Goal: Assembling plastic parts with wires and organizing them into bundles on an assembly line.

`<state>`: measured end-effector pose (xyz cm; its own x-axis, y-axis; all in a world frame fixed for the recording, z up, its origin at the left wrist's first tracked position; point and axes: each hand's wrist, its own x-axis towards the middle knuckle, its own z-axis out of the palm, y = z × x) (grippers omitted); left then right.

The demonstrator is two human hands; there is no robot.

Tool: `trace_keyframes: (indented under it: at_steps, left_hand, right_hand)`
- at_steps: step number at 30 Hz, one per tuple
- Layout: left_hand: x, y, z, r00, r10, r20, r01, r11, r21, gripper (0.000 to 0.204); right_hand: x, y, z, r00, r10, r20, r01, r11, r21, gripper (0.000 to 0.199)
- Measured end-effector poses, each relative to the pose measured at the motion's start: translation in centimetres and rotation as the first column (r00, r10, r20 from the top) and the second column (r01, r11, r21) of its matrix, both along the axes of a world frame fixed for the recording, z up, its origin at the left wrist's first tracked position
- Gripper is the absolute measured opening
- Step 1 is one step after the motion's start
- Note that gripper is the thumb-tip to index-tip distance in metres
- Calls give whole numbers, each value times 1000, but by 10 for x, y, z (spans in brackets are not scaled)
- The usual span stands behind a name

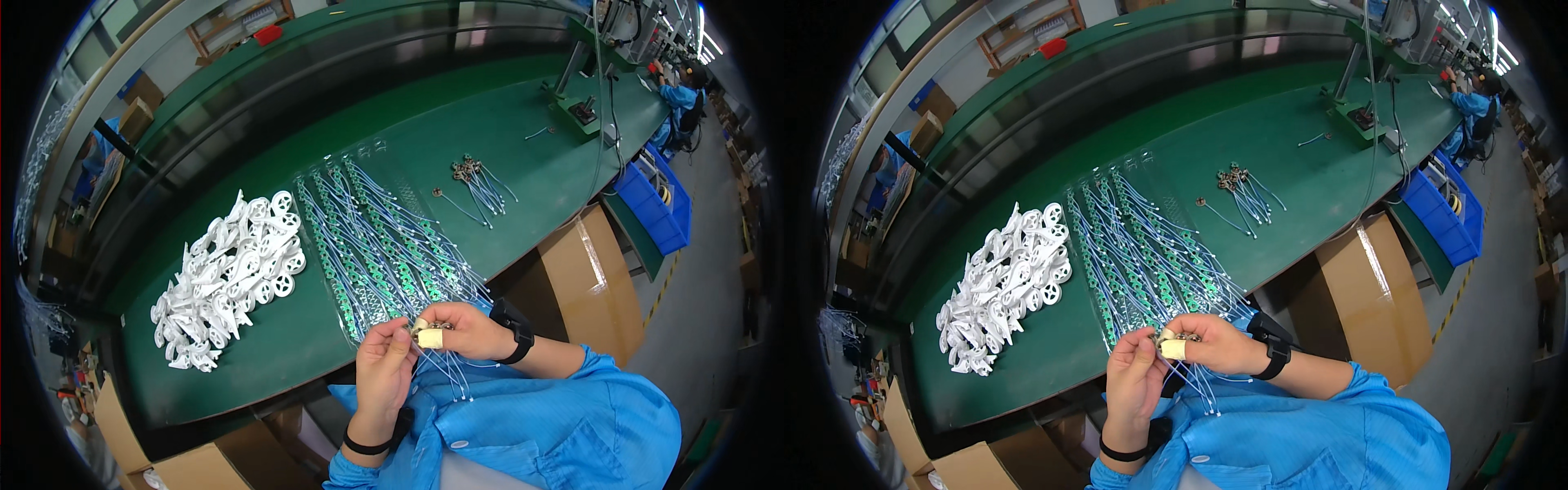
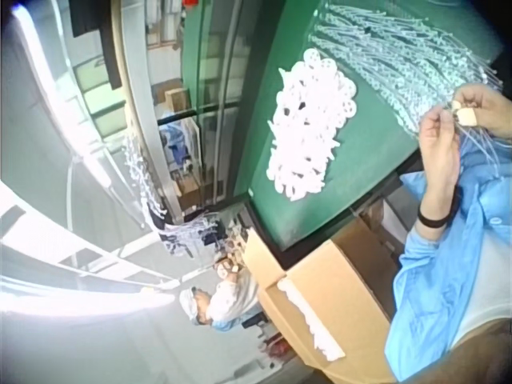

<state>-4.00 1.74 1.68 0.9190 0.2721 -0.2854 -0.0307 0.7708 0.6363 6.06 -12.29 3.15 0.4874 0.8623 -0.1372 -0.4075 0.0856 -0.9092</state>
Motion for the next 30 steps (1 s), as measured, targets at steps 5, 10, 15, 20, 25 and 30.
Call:
trace_keyframes:
  at_steps: [5, 10, 15, 20, 25, 30]
  left_hand:
    - [0, -6, 10, 1000, -20, 23, 17, 990, 139, 20]
    - [7, -20, 13, 976, 94, 195, -183, 838, 515, 23]
    - [10, -22, 17, 976, 86, 201, -201, 718, 666, 25]
    - [6, -17, 20, 985, -22, 171, -148, 393, 908, 32]
    - [1, -6, 20, 978, -79, 195, -137, 463, 875, 37]
    - [-22, 67, -11, 925, 360, 120, -307, 524, 794, 24]
  right_hand:
    - [0, -3, -12, 991, -3, -137, 5, 1000, 12, 15]
    - [-6, -1, -6, 944, -95, -315, 105, 994, 15, 17]
    - [-8, -4, 14, 938, -103, -332, 125, 991, 45, 18]
    - [1, -9, 21, 923, -35, -383, 59, 997, 50, 19]
    - [40, -26, 40, 981, -20, -192, -9, 989, -147, 17]
    - [157, -42, 64, 785, 109, 610, 279, 817, -505, 15]
